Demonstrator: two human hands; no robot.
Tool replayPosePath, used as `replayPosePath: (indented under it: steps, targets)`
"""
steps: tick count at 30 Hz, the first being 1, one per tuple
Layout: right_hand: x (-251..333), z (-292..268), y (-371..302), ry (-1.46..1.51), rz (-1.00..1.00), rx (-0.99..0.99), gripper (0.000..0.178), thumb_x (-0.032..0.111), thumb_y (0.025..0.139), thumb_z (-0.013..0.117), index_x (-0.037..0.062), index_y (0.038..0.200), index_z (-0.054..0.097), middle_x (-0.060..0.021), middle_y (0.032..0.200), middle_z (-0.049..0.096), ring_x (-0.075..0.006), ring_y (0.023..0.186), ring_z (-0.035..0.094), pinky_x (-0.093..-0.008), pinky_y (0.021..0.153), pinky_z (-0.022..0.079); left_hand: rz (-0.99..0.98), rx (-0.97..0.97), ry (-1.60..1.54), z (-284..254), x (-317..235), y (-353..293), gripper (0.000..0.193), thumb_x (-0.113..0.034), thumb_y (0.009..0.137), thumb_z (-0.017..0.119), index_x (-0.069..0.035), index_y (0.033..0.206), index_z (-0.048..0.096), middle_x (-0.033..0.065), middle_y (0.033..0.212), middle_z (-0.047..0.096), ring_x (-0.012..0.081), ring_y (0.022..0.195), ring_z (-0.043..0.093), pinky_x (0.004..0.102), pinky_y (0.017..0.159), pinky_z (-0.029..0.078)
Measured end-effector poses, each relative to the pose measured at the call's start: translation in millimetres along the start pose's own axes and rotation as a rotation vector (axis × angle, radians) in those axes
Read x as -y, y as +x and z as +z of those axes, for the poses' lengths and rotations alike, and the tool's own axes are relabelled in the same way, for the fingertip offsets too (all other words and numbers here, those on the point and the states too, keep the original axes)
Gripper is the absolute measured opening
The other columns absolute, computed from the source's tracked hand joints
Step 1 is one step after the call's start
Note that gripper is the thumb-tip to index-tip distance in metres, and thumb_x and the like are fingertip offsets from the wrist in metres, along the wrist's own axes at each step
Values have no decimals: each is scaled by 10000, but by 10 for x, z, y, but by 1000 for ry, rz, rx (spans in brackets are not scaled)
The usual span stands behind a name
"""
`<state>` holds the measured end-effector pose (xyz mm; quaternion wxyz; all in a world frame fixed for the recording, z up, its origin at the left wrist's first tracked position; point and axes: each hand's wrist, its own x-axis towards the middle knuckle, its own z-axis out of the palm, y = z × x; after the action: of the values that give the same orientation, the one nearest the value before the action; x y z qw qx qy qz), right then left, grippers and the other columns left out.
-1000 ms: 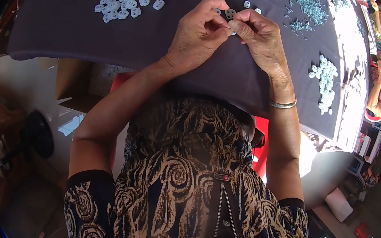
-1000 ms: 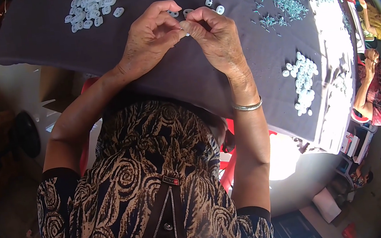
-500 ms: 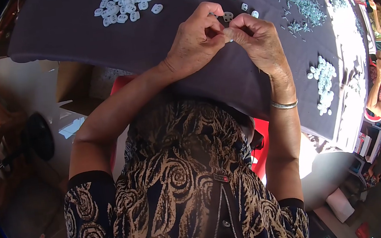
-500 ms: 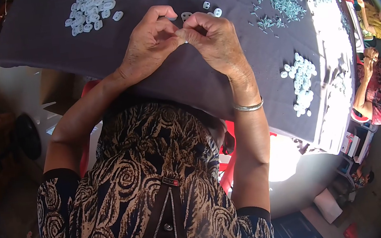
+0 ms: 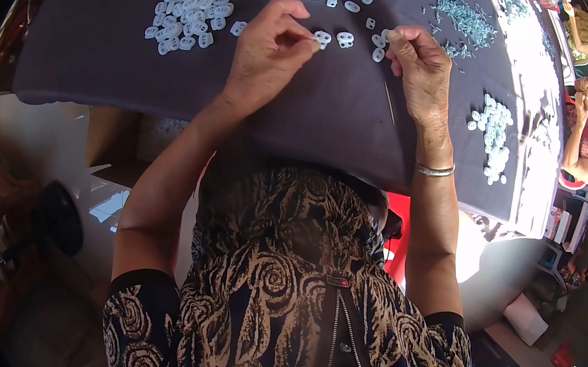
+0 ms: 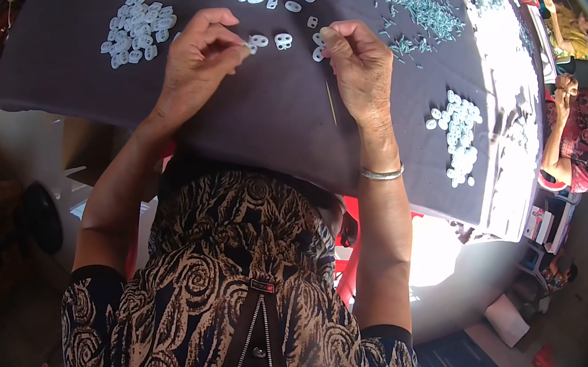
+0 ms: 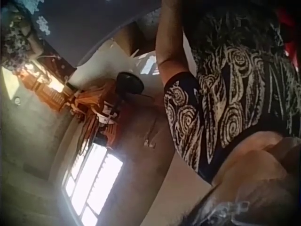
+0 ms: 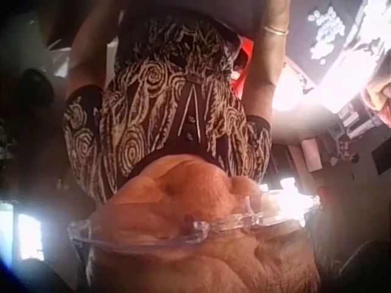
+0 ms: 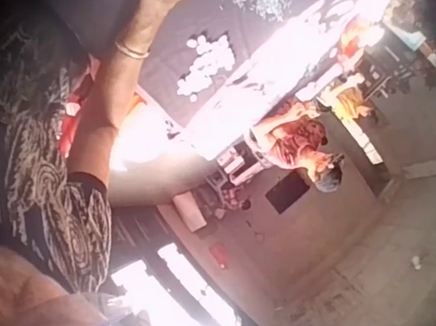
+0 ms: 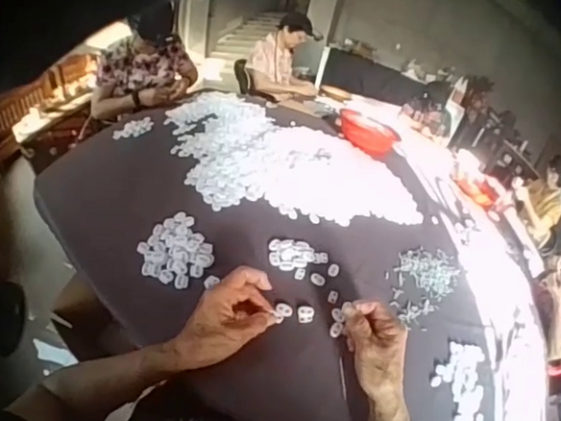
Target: The person repeatedly picks up plastic pieces and metal pins from the table and assembles them by inserting the pins into the plastic parts by hand.
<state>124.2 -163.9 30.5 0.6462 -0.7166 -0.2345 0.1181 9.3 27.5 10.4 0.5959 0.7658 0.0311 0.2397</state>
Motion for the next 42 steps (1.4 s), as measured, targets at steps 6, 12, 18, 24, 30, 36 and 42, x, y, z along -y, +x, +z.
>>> replayPosePath:
  steps: [6,12,18,24,30,36,42]
  targets:
    - [50,174,-10,-252,-162,70,66,75,858,669,17,886,656,21,729,611,-59,672,557,-214,615,458,-87,-80,-65,-58,53,22,303,-11,826,670,-34,1102,547,25,825,613,47,671,576,191,577,500]
    - [261,177,100,-416,-181,189,62,43,873,639,20,922,668,31,790,607,-32,732,515,-181,664,421,-118,-131,-129,-72,70,29,298,-26,839,658,-31,1111,537,20,817,609,48,671,569,194,584,504]
    - [215,-16,258,-488,-172,111,72,37,868,627,18,918,675,40,756,597,-25,706,508,-179,639,414,-18,-155,-26,-32,147,11,129,-26,834,658,14,948,613,12,1073,547,44,692,555,192,577,491]
    - [0,-105,312,-479,-204,30,65,61,825,650,29,871,683,-33,752,656,-69,669,584,-225,627,469,-2,-135,2,-17,141,18,85,-20,832,656,23,900,629,9,1122,522,36,676,528,181,565,471]
    - [159,-195,184,-516,-5,141,57,49,846,650,13,884,671,42,717,604,-24,671,513,-177,622,412,35,-134,39,-31,143,8,103,-18,833,655,0,928,620,-2,1085,542,26,661,512,176,564,466]
    - [86,-130,105,-527,-143,197,96,46,774,690,18,862,661,-33,755,621,-108,657,596,-260,620,484,-42,-121,-22,5,108,13,111,-21,835,656,-13,936,612,-19,1027,560,28,627,506,175,565,445]
    - [178,-77,19,-733,-254,222,121,31,763,700,3,871,653,-49,768,603,-123,627,582,-256,605,471,-4,-124,-1,0,87,3,167,-15,830,660,-20,985,597,-27,935,574,19,625,498,168,565,425]
